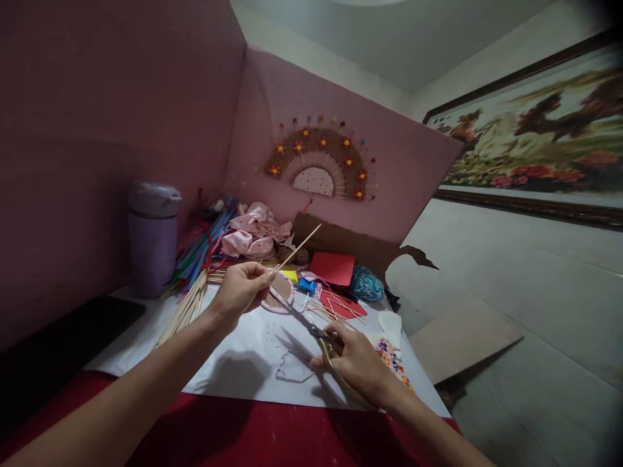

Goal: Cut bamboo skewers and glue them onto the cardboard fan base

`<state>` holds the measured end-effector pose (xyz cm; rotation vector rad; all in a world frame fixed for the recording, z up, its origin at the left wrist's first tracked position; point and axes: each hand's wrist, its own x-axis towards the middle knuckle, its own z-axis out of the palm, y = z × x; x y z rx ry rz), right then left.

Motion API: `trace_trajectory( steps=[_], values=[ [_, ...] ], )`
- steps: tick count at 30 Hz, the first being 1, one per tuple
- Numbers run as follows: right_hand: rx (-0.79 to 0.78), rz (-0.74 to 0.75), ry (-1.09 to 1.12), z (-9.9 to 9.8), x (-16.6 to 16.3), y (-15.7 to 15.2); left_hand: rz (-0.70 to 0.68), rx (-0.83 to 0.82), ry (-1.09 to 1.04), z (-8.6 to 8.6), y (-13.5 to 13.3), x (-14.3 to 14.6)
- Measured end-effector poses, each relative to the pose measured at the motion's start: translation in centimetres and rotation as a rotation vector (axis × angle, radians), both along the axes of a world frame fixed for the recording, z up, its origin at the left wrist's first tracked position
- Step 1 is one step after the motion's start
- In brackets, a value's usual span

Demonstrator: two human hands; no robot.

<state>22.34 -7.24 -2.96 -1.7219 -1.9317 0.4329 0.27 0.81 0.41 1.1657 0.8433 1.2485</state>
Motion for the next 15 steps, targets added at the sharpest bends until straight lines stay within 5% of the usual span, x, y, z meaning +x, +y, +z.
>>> trace_trajectory(
  steps=[5, 9, 12, 15],
  values=[
    [0.016, 0.122, -0.253, -1.2, -0.2, 2.4, -0.036, 0.108, 0.052, 0.2, -0.8, 0.4],
    [0.136, 0.161, -0.437, -0.3, -1.1, 2.4, -0.047, 0.217, 0.089, 0.1, -1.0, 0.8],
    [0.428, 0.059, -0.488, 1.6, -2.4, 1.1, -0.017, 0.34, 0.168, -0.1, -1.1, 0.9],
    [0.883, -0.02, -0.285, 3.7, -3.9, 0.1, 0.071, 0.542, 0.304, -0.3, -1.5, 0.9]
  ],
)
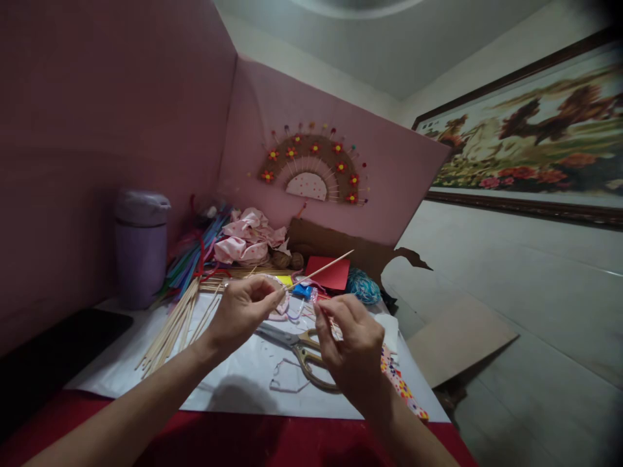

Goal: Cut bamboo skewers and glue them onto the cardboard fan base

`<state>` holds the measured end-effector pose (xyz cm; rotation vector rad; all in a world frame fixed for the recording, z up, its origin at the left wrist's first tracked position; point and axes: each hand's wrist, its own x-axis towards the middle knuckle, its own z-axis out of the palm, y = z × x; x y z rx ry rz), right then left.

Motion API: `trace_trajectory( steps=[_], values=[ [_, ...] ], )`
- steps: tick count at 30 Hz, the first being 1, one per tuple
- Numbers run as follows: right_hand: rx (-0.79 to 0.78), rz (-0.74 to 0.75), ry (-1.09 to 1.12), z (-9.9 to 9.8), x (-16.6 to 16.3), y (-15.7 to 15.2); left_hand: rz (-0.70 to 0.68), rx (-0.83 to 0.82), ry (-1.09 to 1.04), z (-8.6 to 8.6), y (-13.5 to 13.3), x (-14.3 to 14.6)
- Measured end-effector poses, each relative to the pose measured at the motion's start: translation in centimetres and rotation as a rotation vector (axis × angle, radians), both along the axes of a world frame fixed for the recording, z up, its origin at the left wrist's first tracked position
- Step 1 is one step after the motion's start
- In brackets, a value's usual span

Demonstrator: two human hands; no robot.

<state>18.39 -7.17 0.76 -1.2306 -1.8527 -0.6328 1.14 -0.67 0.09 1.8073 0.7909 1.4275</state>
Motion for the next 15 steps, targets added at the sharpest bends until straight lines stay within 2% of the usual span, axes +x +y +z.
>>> trace_trajectory(
  steps=[2, 3, 6, 8, 11, 15],
  values=[
    [0.168, 0.042, -0.004, 0.9, -0.7, -0.1, 0.087, 0.199, 0.124, -0.2, -0.2, -0.1],
    [0.192, 0.055, -0.028, 1.1, -0.9, 0.1, 0.142, 0.308, 0.193, -0.3, -0.3, -0.2],
    [0.159, 0.09, -0.084, 0.7, -0.8, 0.9, 0.321, 0.617, 0.364, -0.7, -0.4, -0.3],
    [0.133, 0.106, -0.09, -0.2, -0.2, 1.4, 0.411, 0.765, 0.434, -0.9, -0.4, -0.3],
    [0.127, 0.103, -0.095, -1.4, 0.6, 1.6, 0.455, 0.873, 0.491, -1.2, -0.4, -0.1],
    [0.119, 0.074, -0.111, -2.2, 1.1, 1.6, 0.442, 0.857, 0.543, -1.5, -0.4, 0.2]
  ],
)
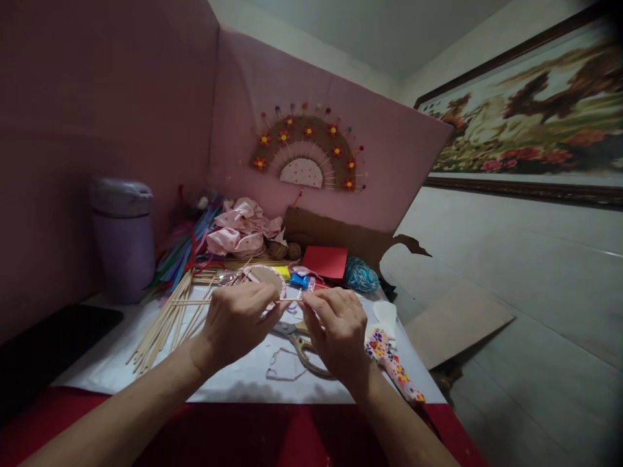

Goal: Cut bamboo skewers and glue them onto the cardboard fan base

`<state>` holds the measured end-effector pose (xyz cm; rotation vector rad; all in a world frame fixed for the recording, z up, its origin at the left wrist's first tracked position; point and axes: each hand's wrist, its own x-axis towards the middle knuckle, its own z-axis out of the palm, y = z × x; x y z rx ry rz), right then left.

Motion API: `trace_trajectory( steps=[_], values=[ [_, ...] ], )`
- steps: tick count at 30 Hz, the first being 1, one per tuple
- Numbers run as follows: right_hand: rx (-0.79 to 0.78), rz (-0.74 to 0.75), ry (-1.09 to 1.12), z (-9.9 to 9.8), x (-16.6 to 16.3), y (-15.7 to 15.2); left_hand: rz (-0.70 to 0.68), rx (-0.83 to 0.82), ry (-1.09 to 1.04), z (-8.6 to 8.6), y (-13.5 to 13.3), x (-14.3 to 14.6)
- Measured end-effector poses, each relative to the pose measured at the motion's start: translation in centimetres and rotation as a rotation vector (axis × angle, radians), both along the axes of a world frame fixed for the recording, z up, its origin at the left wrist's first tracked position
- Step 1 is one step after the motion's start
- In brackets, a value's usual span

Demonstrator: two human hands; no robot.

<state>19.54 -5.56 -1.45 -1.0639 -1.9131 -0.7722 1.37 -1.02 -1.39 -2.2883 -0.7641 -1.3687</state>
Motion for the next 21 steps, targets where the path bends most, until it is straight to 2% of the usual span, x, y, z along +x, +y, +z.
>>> trace_trajectory(
  steps=[7, 21],
  values=[
    [-0.027, -0.007, -0.019, -0.45, -0.03, 0.13, 0.074, -0.039, 0.02, -0.1, 0.02, 0.27],
    [-0.119, 0.003, 0.008, -0.48, -0.21, 0.13, 0.137, -0.086, 0.078, -0.45, 0.15, 0.41]
  ],
)
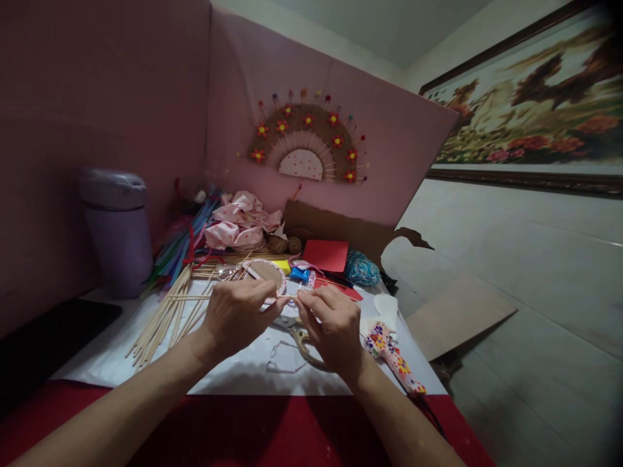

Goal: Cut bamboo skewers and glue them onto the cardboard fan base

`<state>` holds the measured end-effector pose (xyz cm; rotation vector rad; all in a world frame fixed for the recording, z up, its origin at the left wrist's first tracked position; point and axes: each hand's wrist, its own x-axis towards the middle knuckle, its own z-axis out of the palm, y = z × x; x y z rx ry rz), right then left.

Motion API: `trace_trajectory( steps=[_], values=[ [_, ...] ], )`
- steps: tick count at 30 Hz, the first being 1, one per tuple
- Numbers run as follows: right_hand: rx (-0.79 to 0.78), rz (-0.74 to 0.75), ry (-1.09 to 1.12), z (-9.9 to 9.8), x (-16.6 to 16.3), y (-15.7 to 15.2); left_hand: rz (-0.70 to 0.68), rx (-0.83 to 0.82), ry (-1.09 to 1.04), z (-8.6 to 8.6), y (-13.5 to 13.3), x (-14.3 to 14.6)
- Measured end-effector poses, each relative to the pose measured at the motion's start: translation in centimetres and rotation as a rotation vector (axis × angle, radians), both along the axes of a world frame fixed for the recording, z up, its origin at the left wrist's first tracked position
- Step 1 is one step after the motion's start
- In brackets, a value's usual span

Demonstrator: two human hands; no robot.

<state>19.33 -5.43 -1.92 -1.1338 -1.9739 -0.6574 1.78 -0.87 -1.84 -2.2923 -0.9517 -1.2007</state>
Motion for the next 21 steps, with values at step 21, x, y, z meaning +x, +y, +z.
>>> trace_trajectory(
  steps=[21],
  values=[
    [-0.166, -0.094, 0.005, -1.0, -0.7, 0.8, -0.004, -0.432, 0.017, 0.4, 0.6, -0.2]
  ],
)
